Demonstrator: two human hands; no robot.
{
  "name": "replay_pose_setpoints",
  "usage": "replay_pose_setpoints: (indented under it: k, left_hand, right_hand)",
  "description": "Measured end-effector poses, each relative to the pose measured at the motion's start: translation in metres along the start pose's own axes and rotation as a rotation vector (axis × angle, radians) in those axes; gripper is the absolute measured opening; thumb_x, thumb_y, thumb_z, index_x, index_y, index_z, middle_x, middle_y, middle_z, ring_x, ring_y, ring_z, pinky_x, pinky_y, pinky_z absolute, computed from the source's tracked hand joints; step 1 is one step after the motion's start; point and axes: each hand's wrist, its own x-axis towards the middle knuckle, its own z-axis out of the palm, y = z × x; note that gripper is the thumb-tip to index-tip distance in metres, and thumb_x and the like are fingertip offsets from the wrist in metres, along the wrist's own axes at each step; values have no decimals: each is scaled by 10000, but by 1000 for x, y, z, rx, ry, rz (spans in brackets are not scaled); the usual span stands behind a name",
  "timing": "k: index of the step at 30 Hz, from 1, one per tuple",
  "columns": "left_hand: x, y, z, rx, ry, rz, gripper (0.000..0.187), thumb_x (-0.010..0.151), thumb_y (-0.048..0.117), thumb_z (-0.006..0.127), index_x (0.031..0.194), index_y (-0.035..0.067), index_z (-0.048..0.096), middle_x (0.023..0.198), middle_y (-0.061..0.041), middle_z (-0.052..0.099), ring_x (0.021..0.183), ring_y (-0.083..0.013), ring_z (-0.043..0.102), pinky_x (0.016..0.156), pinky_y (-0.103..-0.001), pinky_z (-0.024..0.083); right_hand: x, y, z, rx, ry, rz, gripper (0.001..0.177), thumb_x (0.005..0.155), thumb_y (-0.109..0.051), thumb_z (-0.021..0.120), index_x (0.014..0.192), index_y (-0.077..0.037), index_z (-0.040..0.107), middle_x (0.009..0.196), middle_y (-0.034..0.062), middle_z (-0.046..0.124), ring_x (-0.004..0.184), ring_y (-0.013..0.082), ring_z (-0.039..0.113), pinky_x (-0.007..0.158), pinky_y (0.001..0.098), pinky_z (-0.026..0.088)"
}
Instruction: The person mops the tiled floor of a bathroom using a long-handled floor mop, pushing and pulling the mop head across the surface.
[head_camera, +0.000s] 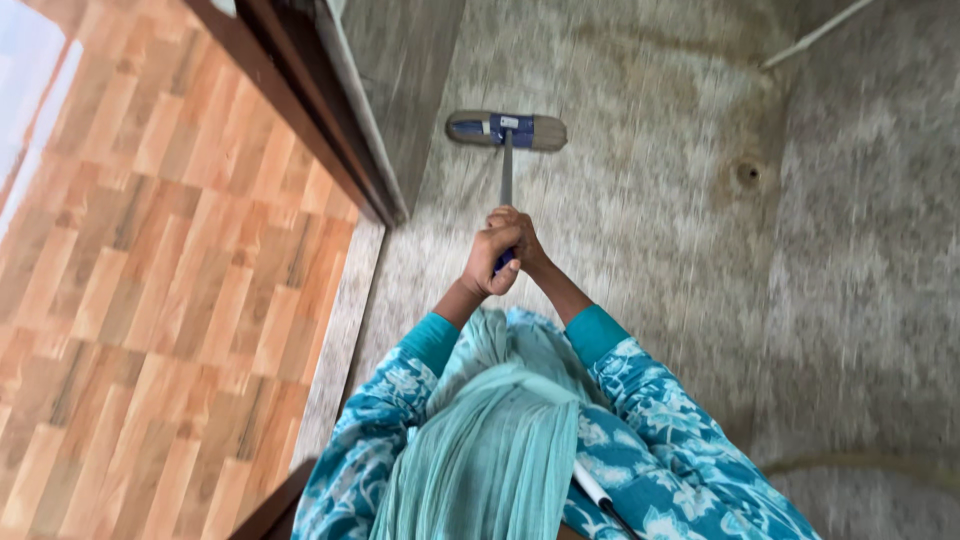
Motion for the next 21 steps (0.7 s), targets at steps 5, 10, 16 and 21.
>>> replay_pose_setpoints:
  k: [5,10,16,21]
  left_hand:
    - [-67,80,-6,-23,-56,-7,543,969,569,500,790,57,528,743,-134,545,704,-362,578,669,-431,456]
    - [-109,163,-2,-47,-118,-33,455,930,490,554,807,53,535,749,-131,541,726,-360,575,684,-437,448]
    - [-117,225,-12,-64,-181,-88,429,876,471,593,819,47,559,729,-116,537,699,-341,570,685,-439,454]
    - [-123,210,-7,-106,-74,121,498,865,524,607,738,48,534,691,-124,508,648,-334,550,648,-444,432]
  right_hand:
    - [-54,-94,39,-80,-4,255,420,853,-444,621,881,-27,580,888,119,630,891,320,625,810,404,512]
    - [-117,-160,74,-87,8,360,340,849,-348,657,871,-16,587,885,107,616,882,295,602,815,389,512]
    - [-148,-208,97,-84,29,412,253,844,-232,701,860,-3,594,882,93,600,871,265,574,820,370,513]
    - [-133,-242,96,-6,133,454,198,840,-136,737,850,8,600,879,82,586,863,239,551,825,355,513]
